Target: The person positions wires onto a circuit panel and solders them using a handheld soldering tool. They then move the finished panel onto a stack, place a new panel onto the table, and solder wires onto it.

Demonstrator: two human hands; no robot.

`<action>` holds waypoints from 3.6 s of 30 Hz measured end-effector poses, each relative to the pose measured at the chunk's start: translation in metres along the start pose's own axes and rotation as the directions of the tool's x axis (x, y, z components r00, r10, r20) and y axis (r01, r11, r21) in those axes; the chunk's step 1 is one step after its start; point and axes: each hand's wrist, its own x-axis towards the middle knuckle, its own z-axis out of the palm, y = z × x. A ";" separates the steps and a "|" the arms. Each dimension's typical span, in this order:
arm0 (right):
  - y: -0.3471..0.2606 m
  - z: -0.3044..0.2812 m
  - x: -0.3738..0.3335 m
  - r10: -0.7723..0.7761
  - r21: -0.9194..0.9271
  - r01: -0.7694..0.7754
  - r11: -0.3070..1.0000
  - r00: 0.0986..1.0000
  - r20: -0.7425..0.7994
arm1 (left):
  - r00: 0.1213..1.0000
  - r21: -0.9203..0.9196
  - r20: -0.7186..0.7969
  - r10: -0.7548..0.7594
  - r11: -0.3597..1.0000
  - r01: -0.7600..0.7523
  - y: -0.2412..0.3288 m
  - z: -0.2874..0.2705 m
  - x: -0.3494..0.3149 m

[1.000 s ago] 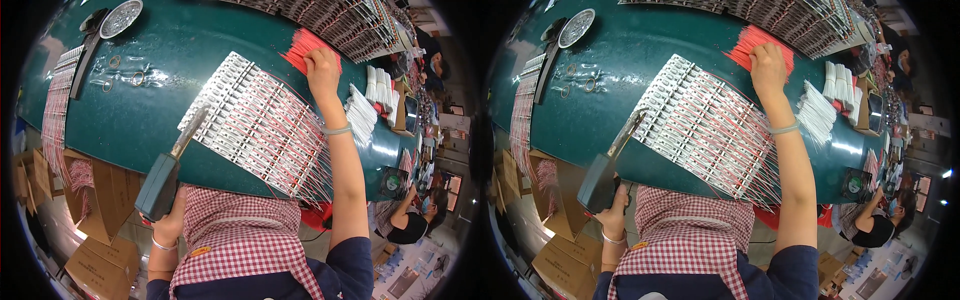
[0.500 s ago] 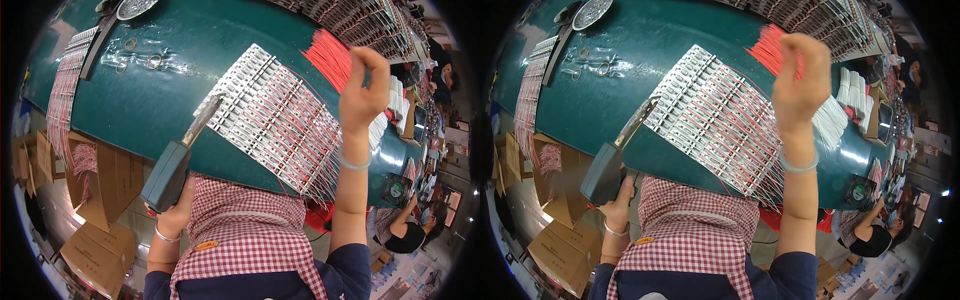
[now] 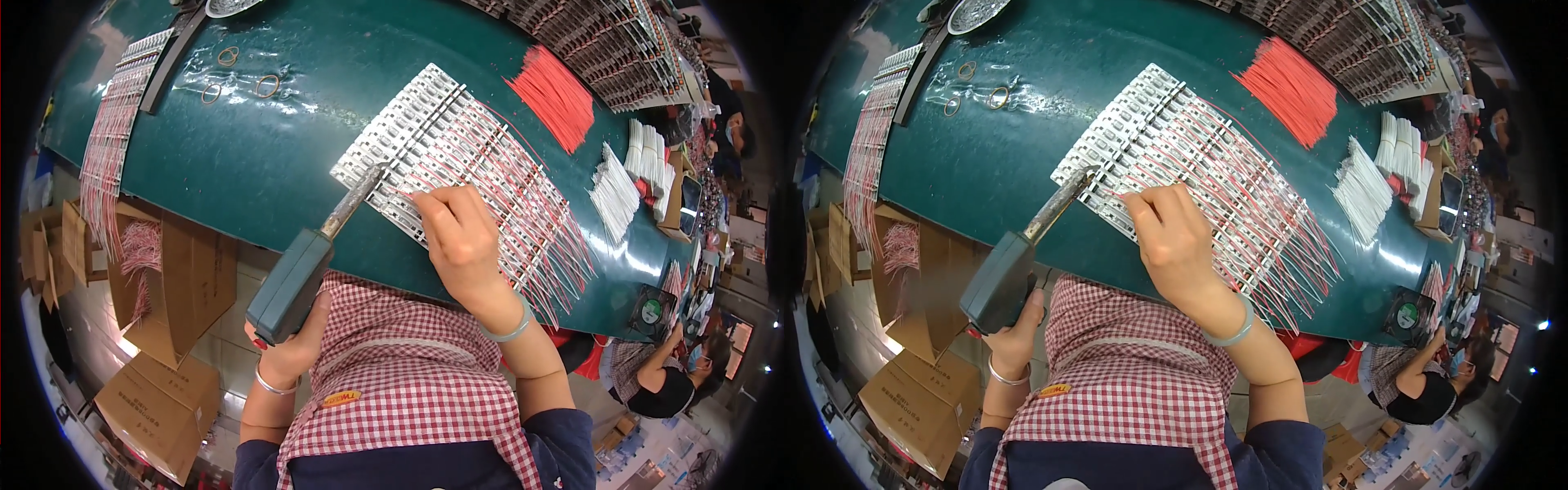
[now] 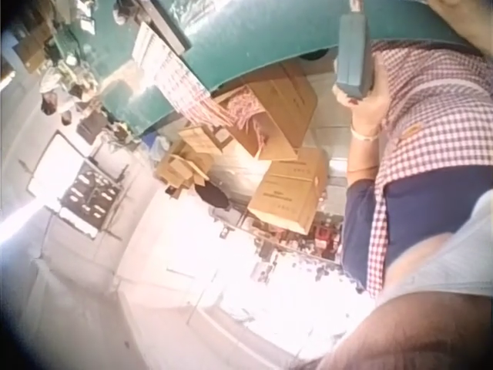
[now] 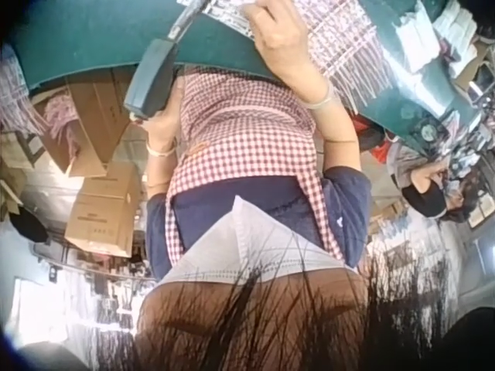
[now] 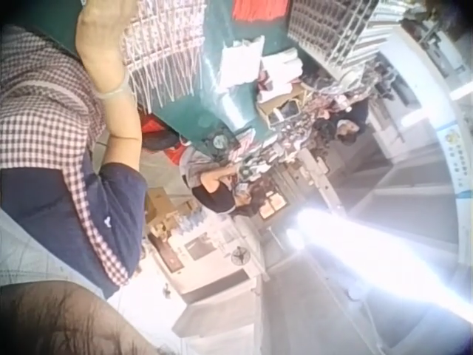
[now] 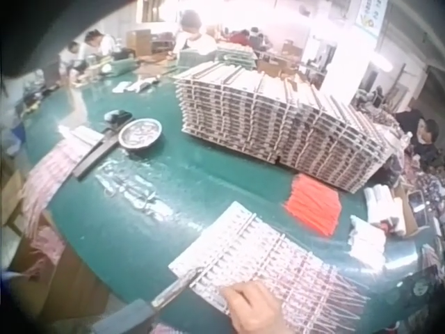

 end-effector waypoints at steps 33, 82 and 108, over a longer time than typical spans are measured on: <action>-0.006 -0.001 -0.006 0.032 -0.125 -0.037 0.992 0.999 -0.043 | 0.995 0.081 0.084 0.060 0.994 -0.067 0.009 0.005 0.010; -0.020 0.015 0.004 0.118 -0.097 -0.122 0.988 0.992 -0.040 | 0.986 0.109 0.130 0.100 0.987 -0.115 0.007 -0.002 0.006; -0.006 -0.027 -0.002 0.313 0.014 -0.312 0.950 0.949 -0.028 | 1.000 -0.020 -0.030 0.008 1.000 -0.008 -0.005 -0.003 -0.007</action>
